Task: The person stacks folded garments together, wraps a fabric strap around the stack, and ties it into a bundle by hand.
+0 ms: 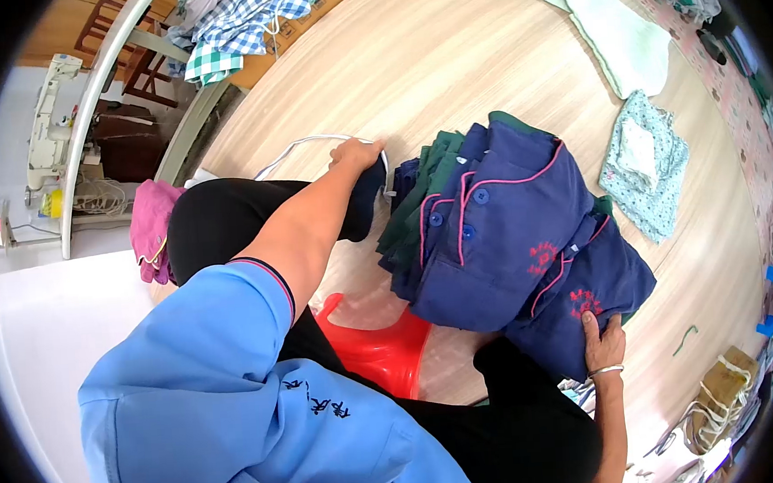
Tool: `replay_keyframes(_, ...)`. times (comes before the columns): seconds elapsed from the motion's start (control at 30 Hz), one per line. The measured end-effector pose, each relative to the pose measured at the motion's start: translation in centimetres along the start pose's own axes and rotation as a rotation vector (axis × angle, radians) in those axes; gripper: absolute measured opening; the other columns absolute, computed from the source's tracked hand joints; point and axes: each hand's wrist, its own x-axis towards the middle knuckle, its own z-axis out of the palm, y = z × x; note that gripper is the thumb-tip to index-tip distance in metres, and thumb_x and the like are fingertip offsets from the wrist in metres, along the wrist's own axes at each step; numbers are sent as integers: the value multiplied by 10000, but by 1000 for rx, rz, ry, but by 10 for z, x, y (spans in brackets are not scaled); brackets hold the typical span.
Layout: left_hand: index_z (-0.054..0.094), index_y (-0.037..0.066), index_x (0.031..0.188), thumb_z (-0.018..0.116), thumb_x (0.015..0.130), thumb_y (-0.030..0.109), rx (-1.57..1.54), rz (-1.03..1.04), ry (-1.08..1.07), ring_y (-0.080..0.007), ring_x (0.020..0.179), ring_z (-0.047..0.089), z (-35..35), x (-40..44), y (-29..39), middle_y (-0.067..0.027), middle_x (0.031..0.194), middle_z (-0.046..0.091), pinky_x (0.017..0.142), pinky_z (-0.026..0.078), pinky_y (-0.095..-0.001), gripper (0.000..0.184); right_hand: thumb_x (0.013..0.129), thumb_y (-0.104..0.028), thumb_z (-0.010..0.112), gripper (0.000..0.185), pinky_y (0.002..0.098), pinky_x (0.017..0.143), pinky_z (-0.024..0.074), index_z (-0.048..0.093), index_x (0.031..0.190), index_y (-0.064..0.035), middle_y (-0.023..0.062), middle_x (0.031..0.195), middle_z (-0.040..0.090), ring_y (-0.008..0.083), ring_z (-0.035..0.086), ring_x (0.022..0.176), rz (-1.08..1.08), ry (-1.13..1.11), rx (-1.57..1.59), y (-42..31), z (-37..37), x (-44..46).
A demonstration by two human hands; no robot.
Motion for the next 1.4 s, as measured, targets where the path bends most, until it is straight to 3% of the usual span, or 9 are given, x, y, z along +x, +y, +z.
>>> replay_keyframes(0.2, 565, 29, 1193, 638, 768, 476, 125, 30, 144, -313, 1237, 341, 41, 30, 9, -154, 1322, 399, 989, 329, -460, 621, 847, -436, 593, 536, 502, 655, 432, 504, 949, 83, 332, 750, 574, 508, 556, 750, 60, -58, -1, -5, -3, 5)
replay_keyframes(0.37, 618, 8, 1026, 607, 781, 185, 219, 173, 257, -302, 1173, 423, 64, 70, 12, -166, 1215, 486, 936, 399, -409, 303, 843, -447, 584, 532, 516, 656, 423, 515, 975, 63, 331, 752, 573, 501, 551, 730, 105, -107, -45, 6, 2, 3)
replay_keyframes(0.43, 618, -17, 962, 571, 768, 113, 220, 315, 316, -300, 993, 558, 62, 67, 14, -181, 1052, 573, 853, 460, -411, 238, 840, -453, 584, 537, 519, 645, 421, 516, 983, 61, 328, 742, 572, 500, 549, 717, 116, -119, -62, -2, -2, 6)
replay_keyframes(0.53, 565, 30, 787, 493, 743, 64, -1086, 152, -110, -223, 443, 511, 52, 56, 19, -85, 589, 529, 563, 464, -441, 91, 831, -459, 590, 554, 510, 644, 433, 514, 979, 69, 326, 730, 570, 502, 552, 728, 110, -81, -95, -3, -2, 6)
replay_keyframes(0.7, 545, 103, 771, 451, 855, 199, -1565, 8, -621, -123, 392, 198, -16, -12, -3, 36, 474, 258, 446, 245, -313, 158, 803, -504, 608, 566, 499, 684, 452, 518, 885, 49, 331, 776, 580, 497, 559, 787, 119, -7, 29, -6, -2, 6)
replay_keyframes(0.9, 427, 146, 675, 380, 960, 454, -1269, 704, -685, -92, 408, 213, -113, -142, 48, 50, 495, 258, 435, 216, -258, 422, 792, -547, 595, 591, 458, 683, 449, 528, 820, 39, 282, 758, 590, 435, 573, 752, 52, 161, 163, 0, -2, -13)
replay_keyframes(1.13, 396, 127, 605, 407, 924, 193, -432, 1293, -796, -78, 436, 284, -40, -322, 90, 24, 520, 326, 397, 201, -238, 326, 803, -509, 616, 538, 348, 589, 425, 511, 691, 7, 157, 653, 559, 236, 540, 618, 48, 329, 782, 33, 23, -19)
replay_keyframes(1.27, 472, 92, 634, 480, 921, 244, -200, 1112, -999, -64, 486, 324, 33, -375, 130, 30, 561, 392, 442, 258, -225, 324, 817, -484, 586, 488, 424, 611, 439, 511, 750, -6, 210, 675, 577, 375, 576, 667, 15, 301, 657, 28, 20, -32)
replay_keyframes(1.4, 472, 87, 656, 466, 943, 242, -31, 1143, -1044, -63, 491, 315, 117, -382, 152, 31, 570, 391, 428, 256, -225, 327, 824, -457, 567, 432, 445, 632, 449, 524, 818, -28, 213, 706, 594, 386, 585, 689, -31, 223, 746, 37, 25, -33)
